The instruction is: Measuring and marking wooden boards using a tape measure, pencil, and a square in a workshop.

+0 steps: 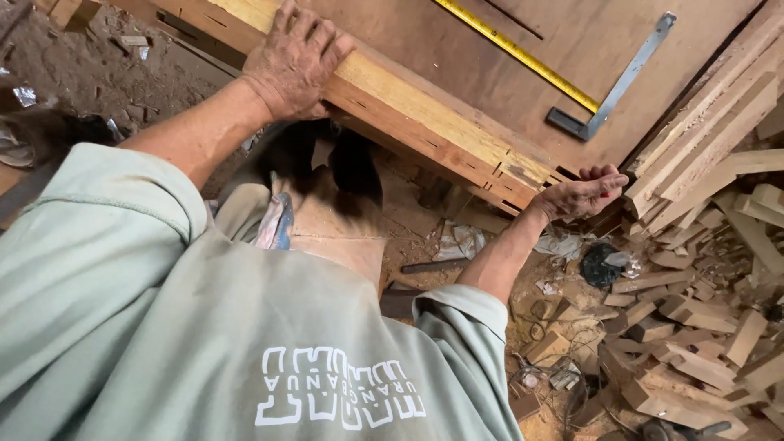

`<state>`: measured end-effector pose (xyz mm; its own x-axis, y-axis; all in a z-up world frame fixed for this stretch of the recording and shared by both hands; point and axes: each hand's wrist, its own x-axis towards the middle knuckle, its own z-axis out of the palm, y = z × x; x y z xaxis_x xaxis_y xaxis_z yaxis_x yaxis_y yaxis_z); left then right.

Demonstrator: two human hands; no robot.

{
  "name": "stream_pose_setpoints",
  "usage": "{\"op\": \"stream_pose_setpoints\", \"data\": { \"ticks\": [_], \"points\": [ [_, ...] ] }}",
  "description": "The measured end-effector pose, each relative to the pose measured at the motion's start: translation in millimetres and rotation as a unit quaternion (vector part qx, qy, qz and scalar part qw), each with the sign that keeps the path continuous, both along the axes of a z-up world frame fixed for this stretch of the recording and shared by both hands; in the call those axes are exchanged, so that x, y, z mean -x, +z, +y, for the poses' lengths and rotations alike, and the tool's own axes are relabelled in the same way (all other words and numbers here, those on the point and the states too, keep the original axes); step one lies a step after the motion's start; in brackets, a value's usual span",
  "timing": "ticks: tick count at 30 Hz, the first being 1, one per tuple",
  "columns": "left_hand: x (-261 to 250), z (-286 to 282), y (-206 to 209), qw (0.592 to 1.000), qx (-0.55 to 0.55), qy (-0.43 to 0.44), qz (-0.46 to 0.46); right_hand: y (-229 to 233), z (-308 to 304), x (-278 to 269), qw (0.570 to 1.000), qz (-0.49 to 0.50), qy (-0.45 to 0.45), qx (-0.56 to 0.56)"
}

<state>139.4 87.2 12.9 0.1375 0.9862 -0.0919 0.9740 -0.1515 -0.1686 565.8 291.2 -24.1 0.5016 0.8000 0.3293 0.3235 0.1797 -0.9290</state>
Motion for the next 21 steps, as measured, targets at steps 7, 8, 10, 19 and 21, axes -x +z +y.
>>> {"op": "stream_pose_setpoints", "data": {
  "ticks": [7, 8, 10, 19, 21],
  "points": [
    [0.0, -0.6, -2.1, 0.999, 0.001, 0.001, -0.033, -35.6, 5.2, -11.9, 0.993, -0.089, 0.078, 0.008],
    [-0.2, -0.3, -1.8, 1.000, 0.003, 0.001, -0.022, -20.8, 1.8, -4.1, 0.997, -0.059, 0.047, 0.026],
    [0.3, 0.1, -1.8, 1.000, 0.004, 0.000, -0.011, -6.6, -1.5, 0.7, 0.999, -0.029, 0.014, 0.043],
    [-4.9, 3.3, -6.1, 1.000, 0.002, -0.002, 0.002, -34.6, 1.2, -15.8, 0.992, -0.016, 0.080, 0.097],
    [-1.5, 2.3, 1.7, 0.998, 0.054, 0.012, -0.008, -55.3, 18.1, -31.3, 0.962, -0.132, 0.175, -0.161]
  ]
}}
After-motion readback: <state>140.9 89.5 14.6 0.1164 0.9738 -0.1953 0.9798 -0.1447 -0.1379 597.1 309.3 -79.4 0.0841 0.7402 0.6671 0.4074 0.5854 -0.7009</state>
